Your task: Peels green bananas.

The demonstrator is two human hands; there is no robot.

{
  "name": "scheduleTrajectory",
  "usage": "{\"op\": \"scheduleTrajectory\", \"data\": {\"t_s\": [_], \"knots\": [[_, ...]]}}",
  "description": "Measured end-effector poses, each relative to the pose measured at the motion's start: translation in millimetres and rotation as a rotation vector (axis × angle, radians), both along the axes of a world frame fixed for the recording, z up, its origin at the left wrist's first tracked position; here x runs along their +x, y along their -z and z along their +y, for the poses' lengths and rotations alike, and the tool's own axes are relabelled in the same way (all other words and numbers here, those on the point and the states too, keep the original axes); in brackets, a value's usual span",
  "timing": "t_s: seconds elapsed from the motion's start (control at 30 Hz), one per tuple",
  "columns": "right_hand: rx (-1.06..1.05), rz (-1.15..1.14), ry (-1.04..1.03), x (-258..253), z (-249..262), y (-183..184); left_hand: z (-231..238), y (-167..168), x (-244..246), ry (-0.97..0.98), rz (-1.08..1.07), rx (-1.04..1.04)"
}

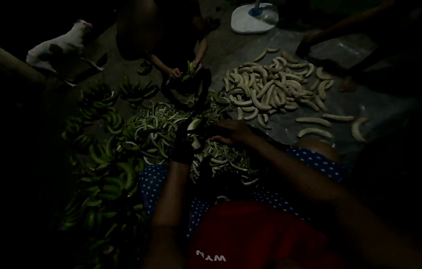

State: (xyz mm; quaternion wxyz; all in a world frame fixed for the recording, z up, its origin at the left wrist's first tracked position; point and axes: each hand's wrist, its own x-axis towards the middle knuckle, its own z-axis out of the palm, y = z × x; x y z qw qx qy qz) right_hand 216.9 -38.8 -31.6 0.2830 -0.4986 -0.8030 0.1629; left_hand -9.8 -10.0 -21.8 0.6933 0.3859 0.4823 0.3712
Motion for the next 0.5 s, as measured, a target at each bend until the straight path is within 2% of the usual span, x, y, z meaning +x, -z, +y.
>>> {"op": "scheduleTrajectory", "data": {"t_s": [0.07,0.13,0.23,0.27,0.33,0.43,0.5], "knots": [[-0.006,-0.031,-0.013,1.5,-1.8,0.9,-1.1,-15.9,4.4,-0.066,0.024,-0.025],[-0.021,-0.038,-0.033,0.4,-4.9,0.3,-1.8,-30.6,4.1,-0.05,0.097,0.0],[-0.094,-0.028,-0.024,-2.1,-3.3,0.7,-3.6,-39.9,0.1,0.142,0.557,0.094],[-0.136,-0.028,-0.013,-3.3,-1.3,-0.4,-1.5,-38.5,4.6,0.112,0.589,0.083],[-0.242,-0.03,0.016,-5.3,2.2,-4.6,0.5,-42.8,21.7,-0.061,0.469,0.027],[-0.292,-0.01,0.035,-9.7,3.2,-8.5,5.5,-22.1,22.8,-0.228,0.016,0.103],[-0.275,0.028,0.035,-11.0,4.5,-9.2,10.0,-24.2,29.7,-0.287,-0.133,0.091]]}}
